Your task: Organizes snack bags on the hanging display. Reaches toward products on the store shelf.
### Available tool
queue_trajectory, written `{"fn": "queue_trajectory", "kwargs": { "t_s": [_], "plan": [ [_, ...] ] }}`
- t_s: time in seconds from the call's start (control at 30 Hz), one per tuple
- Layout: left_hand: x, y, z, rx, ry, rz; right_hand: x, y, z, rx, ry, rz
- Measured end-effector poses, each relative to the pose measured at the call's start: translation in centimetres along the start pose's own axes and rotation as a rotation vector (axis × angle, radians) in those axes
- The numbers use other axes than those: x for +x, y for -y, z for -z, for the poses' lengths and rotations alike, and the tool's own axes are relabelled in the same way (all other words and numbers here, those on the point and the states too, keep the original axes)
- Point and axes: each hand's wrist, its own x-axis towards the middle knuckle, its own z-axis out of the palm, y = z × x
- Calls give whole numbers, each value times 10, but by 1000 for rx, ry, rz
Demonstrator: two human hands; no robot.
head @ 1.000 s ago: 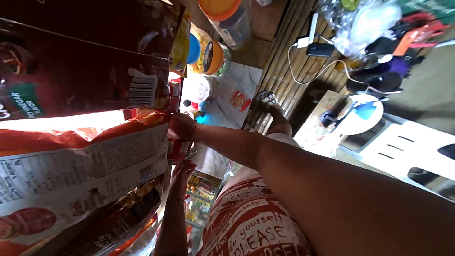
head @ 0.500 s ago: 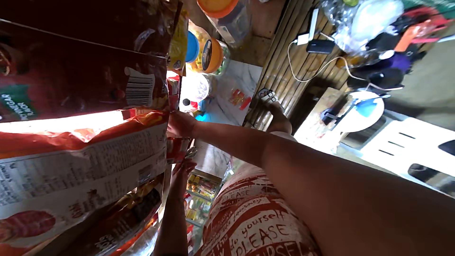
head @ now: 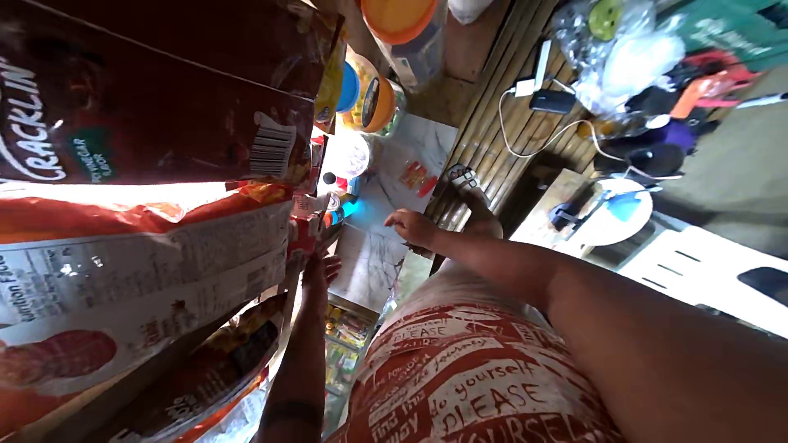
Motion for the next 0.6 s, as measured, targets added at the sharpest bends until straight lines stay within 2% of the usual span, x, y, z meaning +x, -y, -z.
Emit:
{"fn": "queue_trajectory", "kwargs": {
  "t_s": [0.1,0.3,0.4,0.5,0.6],
  "plan": [
    [1,-3,-9,44,15,90,-3,27,12,-20,185,-78],
    [-16,4,-3,-6,-76,-102,17,76,0,0,338,88],
    [-22,-2,5,-12,10,-130,22,102,3,21,421,109],
    [-19,-4,4,35,57,-128,23,118,7,-37,492,45],
    [-21,2,0,85,122,-98,10,127,9,-162,485,-66]
  ]
}}
